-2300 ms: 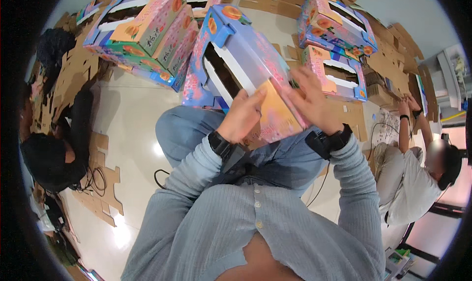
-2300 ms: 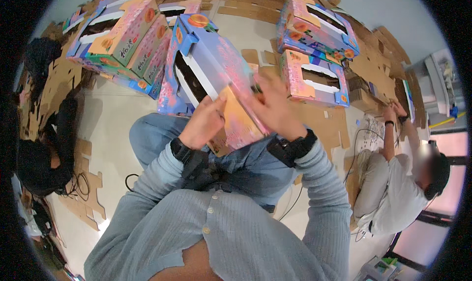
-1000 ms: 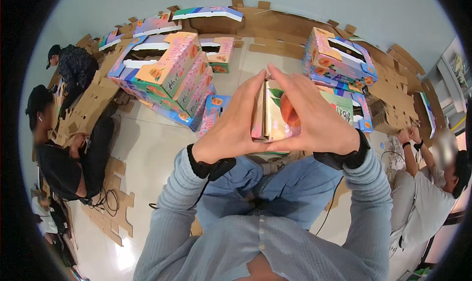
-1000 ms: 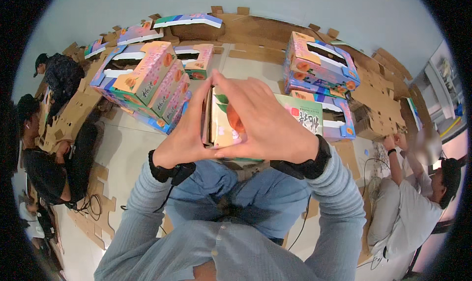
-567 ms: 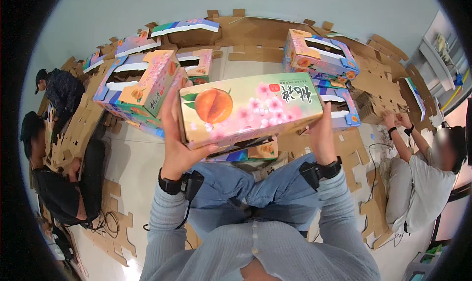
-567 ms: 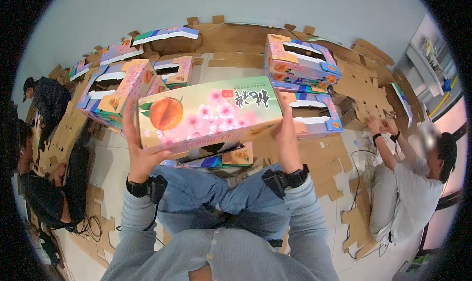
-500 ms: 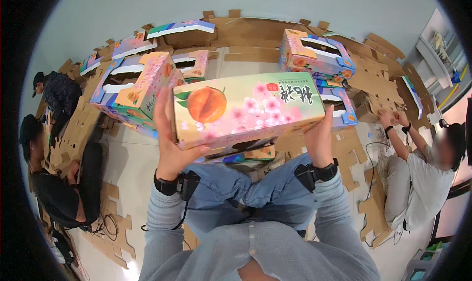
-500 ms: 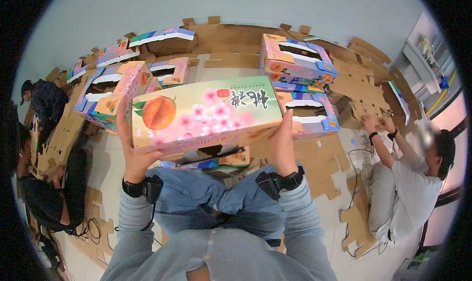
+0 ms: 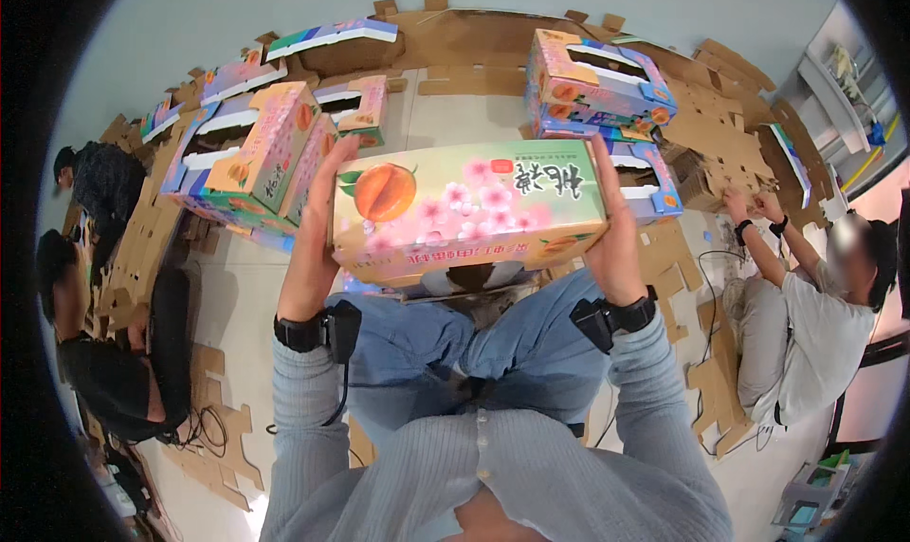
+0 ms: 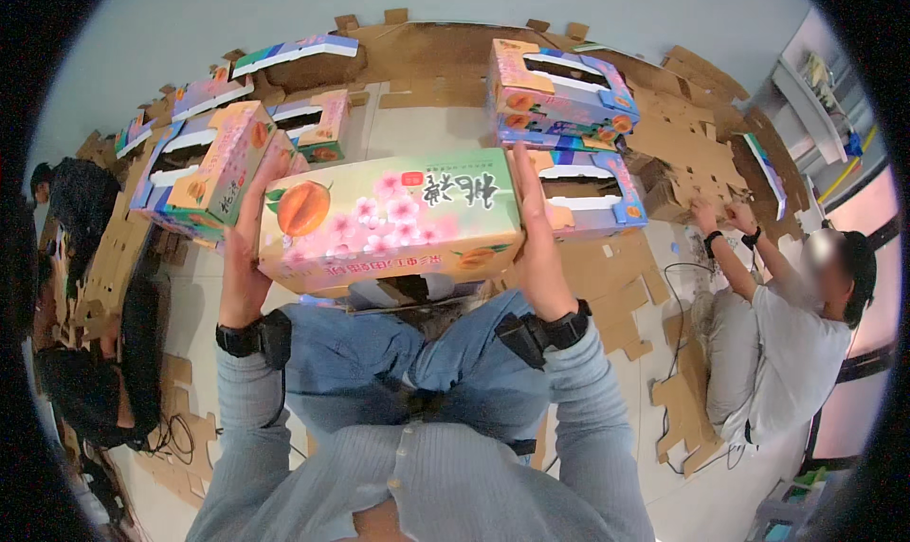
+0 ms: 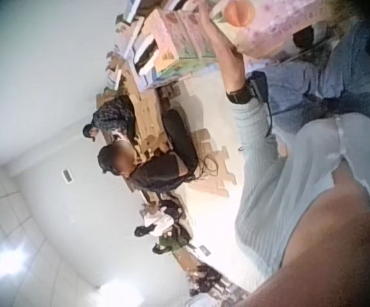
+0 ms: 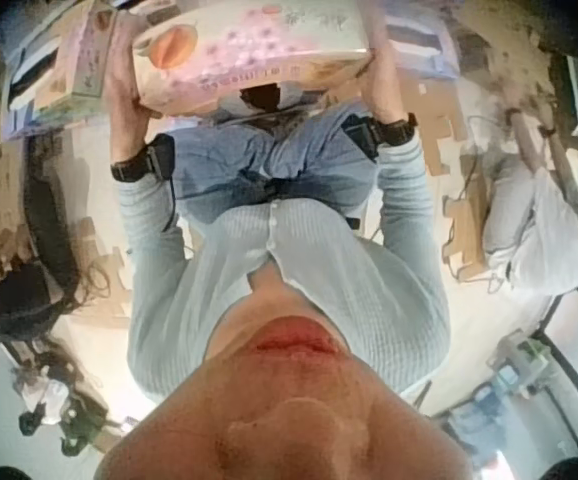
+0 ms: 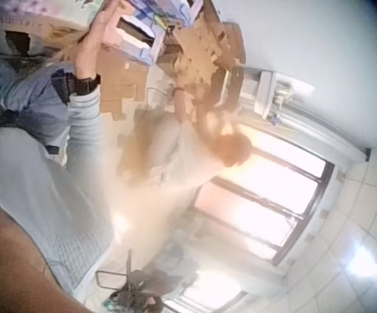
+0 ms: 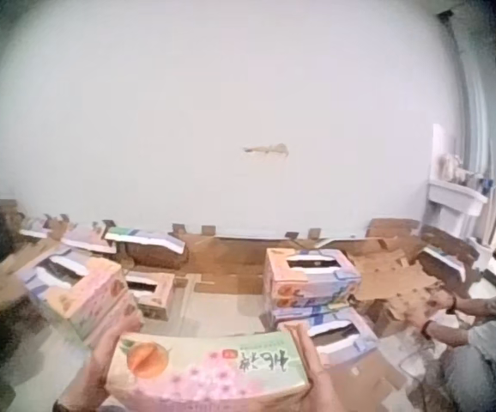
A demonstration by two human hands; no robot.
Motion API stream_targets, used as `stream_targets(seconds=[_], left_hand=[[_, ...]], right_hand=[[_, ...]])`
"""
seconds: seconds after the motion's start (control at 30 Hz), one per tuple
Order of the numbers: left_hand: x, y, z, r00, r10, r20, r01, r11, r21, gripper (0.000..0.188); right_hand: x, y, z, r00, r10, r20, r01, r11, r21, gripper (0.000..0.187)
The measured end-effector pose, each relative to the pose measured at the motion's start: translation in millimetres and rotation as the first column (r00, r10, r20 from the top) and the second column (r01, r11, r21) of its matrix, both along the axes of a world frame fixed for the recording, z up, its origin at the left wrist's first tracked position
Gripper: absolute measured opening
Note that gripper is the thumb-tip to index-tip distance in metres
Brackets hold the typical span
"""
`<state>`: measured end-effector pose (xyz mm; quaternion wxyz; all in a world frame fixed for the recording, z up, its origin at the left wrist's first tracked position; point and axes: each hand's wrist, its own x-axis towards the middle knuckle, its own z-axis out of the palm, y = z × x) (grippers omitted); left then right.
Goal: Assembling and stacking cardboard fruit boxes while sitting on the floor.
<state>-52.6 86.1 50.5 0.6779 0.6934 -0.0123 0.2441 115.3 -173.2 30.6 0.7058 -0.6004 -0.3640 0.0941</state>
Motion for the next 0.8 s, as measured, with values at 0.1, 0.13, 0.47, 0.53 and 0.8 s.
stream_targets(seconds=[0.1,0.13,0.47,0.53,0.8], left_hand=[[3,0,3,0.997,0.031,0.072,-0.039,0.994,0.106,0.075],[4,0,3,0.997,0.036,0.071,-0.044,0.993,0.114,0.075],[25,-4,7,0.972,0.211,0.101,-0.209,0.977,-0.035,0.061],[27,-6,6,0.968,0.217,0.127,-0.213,0.976,-0.044,0.059],[32,2,-5,0.968,0.212,0.135,-0.188,0.968,-0.168,0.051]], right_hand=[[2,5,10,0.997,0.010,-0.081,-0.008,0.999,0.035,0.072],[2,6,13,0.997,0.012,-0.076,-0.010,1.000,0.029,0.072],[4,8,26,0.990,0.105,-0.095,-0.102,0.994,0.039,0.075],[4,9,25,0.986,0.092,-0.138,-0.086,0.995,0.046,0.083],[3,16,23,0.971,0.045,-0.233,-0.015,0.992,0.129,0.080]])
